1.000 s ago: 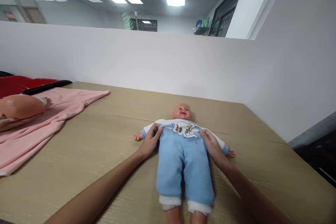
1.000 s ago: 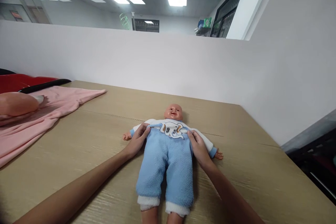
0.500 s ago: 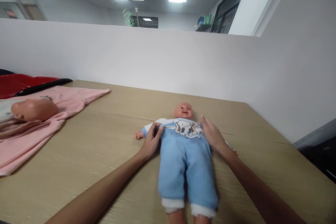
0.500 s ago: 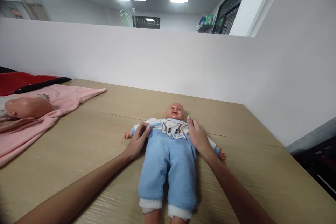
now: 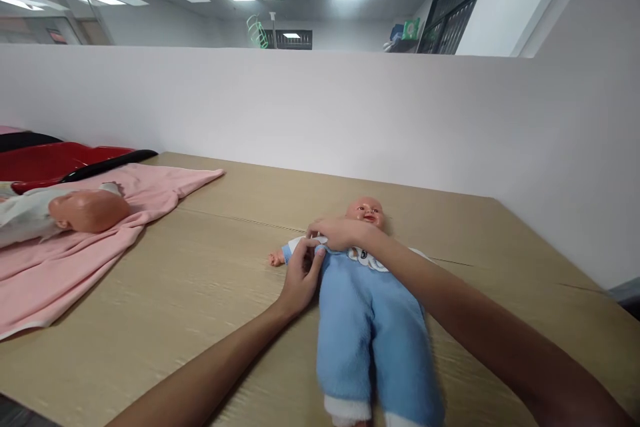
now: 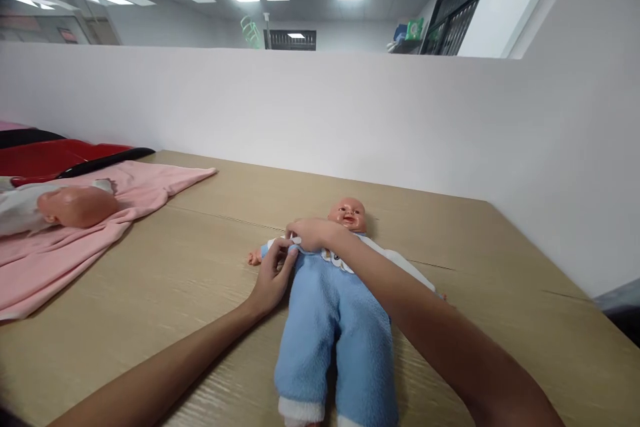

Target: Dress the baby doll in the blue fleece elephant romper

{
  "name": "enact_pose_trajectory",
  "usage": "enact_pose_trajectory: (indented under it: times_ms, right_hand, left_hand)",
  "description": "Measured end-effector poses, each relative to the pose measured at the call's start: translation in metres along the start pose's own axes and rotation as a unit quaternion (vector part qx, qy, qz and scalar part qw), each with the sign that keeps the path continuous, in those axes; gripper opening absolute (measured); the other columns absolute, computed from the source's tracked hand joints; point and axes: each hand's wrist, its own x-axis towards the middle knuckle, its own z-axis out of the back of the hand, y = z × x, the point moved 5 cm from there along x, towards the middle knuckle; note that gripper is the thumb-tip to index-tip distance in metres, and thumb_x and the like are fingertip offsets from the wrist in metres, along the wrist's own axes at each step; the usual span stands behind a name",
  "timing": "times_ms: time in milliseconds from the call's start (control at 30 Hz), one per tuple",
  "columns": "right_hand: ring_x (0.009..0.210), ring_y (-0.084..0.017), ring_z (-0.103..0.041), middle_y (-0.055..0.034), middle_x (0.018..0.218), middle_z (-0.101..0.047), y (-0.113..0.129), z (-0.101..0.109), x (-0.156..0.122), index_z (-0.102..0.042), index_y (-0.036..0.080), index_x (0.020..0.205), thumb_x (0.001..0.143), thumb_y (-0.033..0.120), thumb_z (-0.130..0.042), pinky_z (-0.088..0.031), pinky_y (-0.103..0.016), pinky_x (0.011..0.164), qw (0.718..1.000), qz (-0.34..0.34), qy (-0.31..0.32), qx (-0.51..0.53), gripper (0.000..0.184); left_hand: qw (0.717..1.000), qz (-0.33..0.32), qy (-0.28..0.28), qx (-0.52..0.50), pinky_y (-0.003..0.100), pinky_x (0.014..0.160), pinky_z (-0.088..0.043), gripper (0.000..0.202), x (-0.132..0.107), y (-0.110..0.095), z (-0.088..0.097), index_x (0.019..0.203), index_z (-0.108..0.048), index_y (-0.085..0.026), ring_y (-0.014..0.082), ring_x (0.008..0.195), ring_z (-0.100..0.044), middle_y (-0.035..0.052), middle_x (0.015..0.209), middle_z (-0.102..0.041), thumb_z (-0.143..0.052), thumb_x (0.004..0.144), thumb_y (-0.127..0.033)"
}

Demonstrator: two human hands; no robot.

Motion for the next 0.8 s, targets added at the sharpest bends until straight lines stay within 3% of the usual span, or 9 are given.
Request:
enact_pose_trajectory:
  times_ms: [67, 167, 267, 400, 500, 633, 800]
  right_hand:
    - [0.104, -0.025, -0.074, -0.0077, 0.12, -0.081, -0.008, -0.01, 0.016, -0.076, 0.023, 0.115, 0.078, 0.001, -0.074, -0.051, -0.029, 0.08, 0.999, 0.015, 0.037, -0.007, 0.043]
    - [0.1, -0.026, -0.073, -0.0074, 0.112, -0.081, -0.015, -0.019, 0.025, -0.076, 0.023, 0.108, 0.078, 0.001, -0.071, -0.048, -0.029, 0.076, 0.999, 0.03, 0.04, -0.008, 0.037]
    - [0.098, -0.026, -0.071, -0.0091, 0.112, -0.079, -0.017, -0.019, 0.019, -0.073, 0.022, 0.108, 0.085, 0.013, -0.072, -0.046, -0.031, 0.076, 0.999, 0.037, -0.004, 0.014, 0.025]
    - [0.101, -0.026, -0.068, -0.0107, 0.118, -0.075, -0.021, -0.005, -0.002, -0.065, 0.02, 0.119, 0.092, 0.019, -0.064, -0.048, -0.034, 0.085, 0.992, 0.016, -0.104, 0.072, 0.027]
    - [0.103, -0.023, -0.068, -0.0068, 0.115, -0.074, -0.027, 0.005, -0.018, -0.063, 0.021, 0.123, 0.089, 0.013, -0.058, -0.05, -0.033, 0.089, 0.982, 0.011, -0.141, 0.128, 0.036]
    - [0.1, -0.021, -0.068, -0.0047, 0.113, -0.074, -0.035, 0.007, -0.029, -0.064, 0.02, 0.126, 0.08, 0.006, -0.054, -0.052, -0.031, 0.086, 0.97, 0.017, -0.157, 0.182, 0.05]
    - [0.103, -0.022, -0.068, -0.0047, 0.112, -0.075, -0.036, -0.001, -0.032, -0.07, 0.02, 0.117, 0.075, 0.001, -0.052, -0.052, -0.032, 0.09, 0.962, 0.027, -0.186, 0.2, 0.049]
  left_hand:
    - [1.0, 0.001, -0.005, 0.001, 0.031, 0.09, -0.046, 0.026, -0.001, 0.002, 0.0, 0.12, -0.063, -0.024, 0.0191, 0.097, -0.059, 0.0032, 0.105, -0.066, -0.059, 0.108, -0.046]
    - [1.0, 0.001, 0.0, -0.005, 0.032, 0.091, -0.046, 0.026, -0.001, 0.003, 0.0, 0.12, -0.063, -0.023, 0.0198, 0.099, -0.06, 0.0041, 0.107, -0.066, -0.058, 0.108, -0.046]
    - [1.0, -0.005, 0.008, -0.005, 0.031, 0.089, -0.047, 0.025, -0.001, 0.0, 0.0, 0.114, -0.064, -0.022, 0.0196, 0.097, -0.06, 0.0043, 0.105, -0.066, -0.057, 0.109, -0.045]
    - [1.0, -0.006, -0.005, 0.024, 0.03, 0.082, -0.045, 0.023, -0.002, -0.001, 0.001, 0.11, -0.065, -0.021, 0.0171, 0.086, -0.056, 0.0017, 0.096, -0.063, -0.056, 0.11, -0.042]
    - [0.995, -0.065, -0.021, 0.072, 0.032, 0.086, -0.046, 0.017, -0.006, -0.004, 0.003, 0.108, -0.064, -0.021, 0.0183, 0.089, -0.056, 0.0029, 0.097, -0.063, -0.057, 0.109, -0.037]
    - [0.974, -0.178, -0.056, 0.131, 0.04, 0.102, -0.045, 0.008, -0.014, -0.012, 0.007, 0.111, -0.064, -0.023, 0.023, 0.113, -0.056, 0.0078, 0.114, -0.06, -0.057, 0.108, -0.024]
    - [0.965, -0.238, -0.066, 0.086, 0.047, 0.113, -0.042, 0.018, -0.018, -0.014, 0.01, 0.123, -0.061, -0.027, 0.0245, 0.13, -0.052, 0.0096, 0.13, -0.054, -0.051, 0.11, -0.022]
